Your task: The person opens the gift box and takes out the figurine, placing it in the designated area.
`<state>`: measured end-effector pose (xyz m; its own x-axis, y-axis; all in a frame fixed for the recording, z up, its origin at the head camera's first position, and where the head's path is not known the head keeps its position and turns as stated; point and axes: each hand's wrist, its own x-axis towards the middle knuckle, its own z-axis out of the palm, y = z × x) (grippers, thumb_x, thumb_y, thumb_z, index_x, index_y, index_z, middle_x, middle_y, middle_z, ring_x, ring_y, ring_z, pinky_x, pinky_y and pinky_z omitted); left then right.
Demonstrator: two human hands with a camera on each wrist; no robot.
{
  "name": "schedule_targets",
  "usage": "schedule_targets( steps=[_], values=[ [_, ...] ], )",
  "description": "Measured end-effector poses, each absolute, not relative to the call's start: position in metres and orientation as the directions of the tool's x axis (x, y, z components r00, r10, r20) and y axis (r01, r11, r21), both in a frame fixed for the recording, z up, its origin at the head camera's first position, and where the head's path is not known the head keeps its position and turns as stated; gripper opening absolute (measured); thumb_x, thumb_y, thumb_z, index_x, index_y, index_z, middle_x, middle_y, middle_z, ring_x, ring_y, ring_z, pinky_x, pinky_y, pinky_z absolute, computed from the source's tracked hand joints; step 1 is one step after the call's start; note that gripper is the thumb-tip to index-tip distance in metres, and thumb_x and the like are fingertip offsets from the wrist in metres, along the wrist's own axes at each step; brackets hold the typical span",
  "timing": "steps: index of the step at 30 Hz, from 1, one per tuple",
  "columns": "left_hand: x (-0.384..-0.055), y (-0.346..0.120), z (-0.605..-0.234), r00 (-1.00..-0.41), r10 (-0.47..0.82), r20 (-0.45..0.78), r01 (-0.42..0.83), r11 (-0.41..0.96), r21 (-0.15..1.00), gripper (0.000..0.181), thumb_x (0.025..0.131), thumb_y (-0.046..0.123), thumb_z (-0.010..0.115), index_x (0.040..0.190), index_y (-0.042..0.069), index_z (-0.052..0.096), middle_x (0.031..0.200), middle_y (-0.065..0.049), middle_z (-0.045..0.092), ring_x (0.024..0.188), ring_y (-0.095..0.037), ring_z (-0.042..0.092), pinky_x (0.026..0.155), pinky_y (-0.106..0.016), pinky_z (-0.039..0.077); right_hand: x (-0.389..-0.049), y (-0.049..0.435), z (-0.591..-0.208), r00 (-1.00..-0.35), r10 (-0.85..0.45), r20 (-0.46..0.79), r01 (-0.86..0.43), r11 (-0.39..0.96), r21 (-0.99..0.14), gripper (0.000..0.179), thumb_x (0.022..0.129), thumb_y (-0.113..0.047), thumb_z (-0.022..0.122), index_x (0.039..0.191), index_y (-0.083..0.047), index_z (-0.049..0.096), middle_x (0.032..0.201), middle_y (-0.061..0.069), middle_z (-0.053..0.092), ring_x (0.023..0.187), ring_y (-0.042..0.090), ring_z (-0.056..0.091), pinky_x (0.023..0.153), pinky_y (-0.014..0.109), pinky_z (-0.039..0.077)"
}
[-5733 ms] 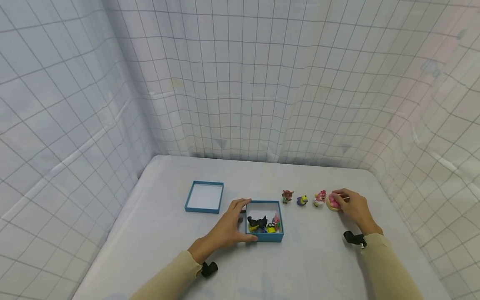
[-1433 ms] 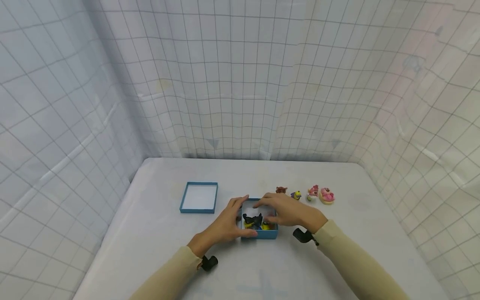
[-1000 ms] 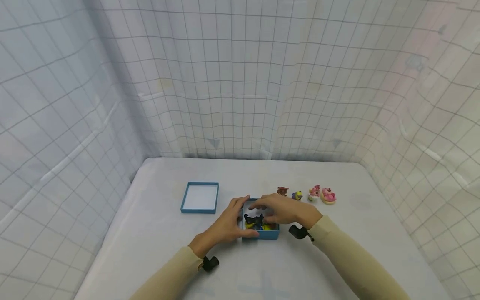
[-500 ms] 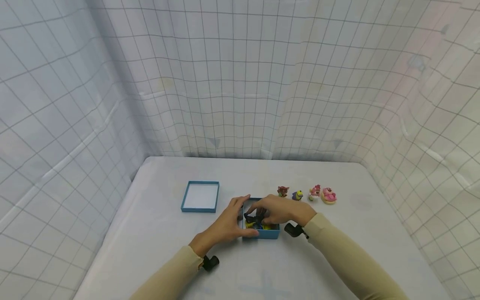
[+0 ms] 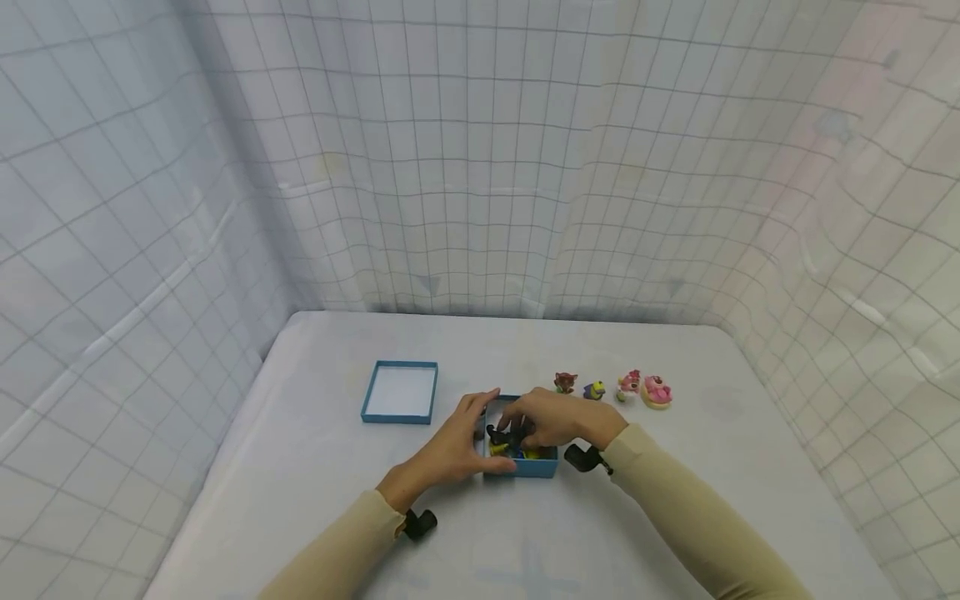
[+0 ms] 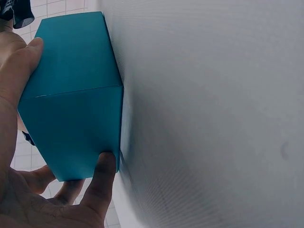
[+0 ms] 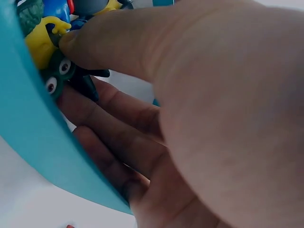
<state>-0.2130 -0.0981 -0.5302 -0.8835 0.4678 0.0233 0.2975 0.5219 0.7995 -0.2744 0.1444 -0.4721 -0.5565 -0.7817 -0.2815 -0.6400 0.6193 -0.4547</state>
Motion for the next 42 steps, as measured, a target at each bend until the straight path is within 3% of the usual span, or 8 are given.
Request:
schedule_targets(
  steps=[8, 27, 37, 42],
  values=[
    [-0.215, -0.097, -0.532, -0.886, 0.463, 0.036, 0.306, 0.524, 0.795, 0.123, 0.092, 0.045, 0.102, 0.185, 0.012, 0.029, 0.185, -0.020, 0.037, 0.169, -0.043, 0.046, 0.135, -0.066, 0.047, -0.276, 0.146, -0.472, -0.572, -0.780, -0.254, -0.644, 0.619, -0.450, 0.028, 0.105, -0.007, 0.087, 0.133, -0.010, 0.085, 0.132, 0.005, 0.086, 0.112, 0.015, 0.083, 0.101, 0.031, 0.070],
    [-0.211, -0.097, -0.532, -0.888, 0.459, 0.018, 0.281, 0.512, 0.811, 0.122, 0.093, 0.045, 0.102, 0.186, 0.015, 0.029, 0.186, -0.017, 0.035, 0.169, -0.041, 0.045, 0.136, -0.066, 0.047, -0.275, 0.156, -0.480, -0.594, -0.784, -0.183, -0.628, 0.593, -0.503, 0.026, 0.105, -0.009, 0.087, 0.130, -0.009, 0.084, 0.125, 0.005, 0.085, 0.103, 0.007, 0.079, 0.095, 0.027, 0.068],
    [-0.212, -0.096, -0.531, -0.887, 0.462, 0.019, 0.287, 0.518, 0.806, 0.123, 0.092, 0.045, 0.102, 0.186, 0.014, 0.029, 0.185, -0.018, 0.035, 0.168, -0.040, 0.046, 0.136, -0.064, 0.047, -0.274, 0.162, -0.479, -0.600, -0.784, -0.157, -0.632, 0.585, -0.508, 0.028, 0.106, -0.009, 0.085, 0.134, -0.011, 0.084, 0.131, 0.003, 0.084, 0.117, 0.015, 0.080, 0.106, 0.038, 0.069],
    [-0.211, -0.096, -0.531, -0.890, 0.456, 0.019, 0.281, 0.515, 0.810, 0.123, 0.092, 0.044, 0.103, 0.186, 0.015, 0.029, 0.186, -0.017, 0.035, 0.169, -0.039, 0.046, 0.136, -0.063, 0.047, -0.273, 0.163, -0.476, -0.605, -0.784, -0.135, -0.641, 0.581, -0.502, 0.029, 0.106, -0.009, 0.085, 0.135, -0.011, 0.083, 0.133, 0.004, 0.084, 0.119, 0.015, 0.080, 0.106, 0.039, 0.069]
  ],
)
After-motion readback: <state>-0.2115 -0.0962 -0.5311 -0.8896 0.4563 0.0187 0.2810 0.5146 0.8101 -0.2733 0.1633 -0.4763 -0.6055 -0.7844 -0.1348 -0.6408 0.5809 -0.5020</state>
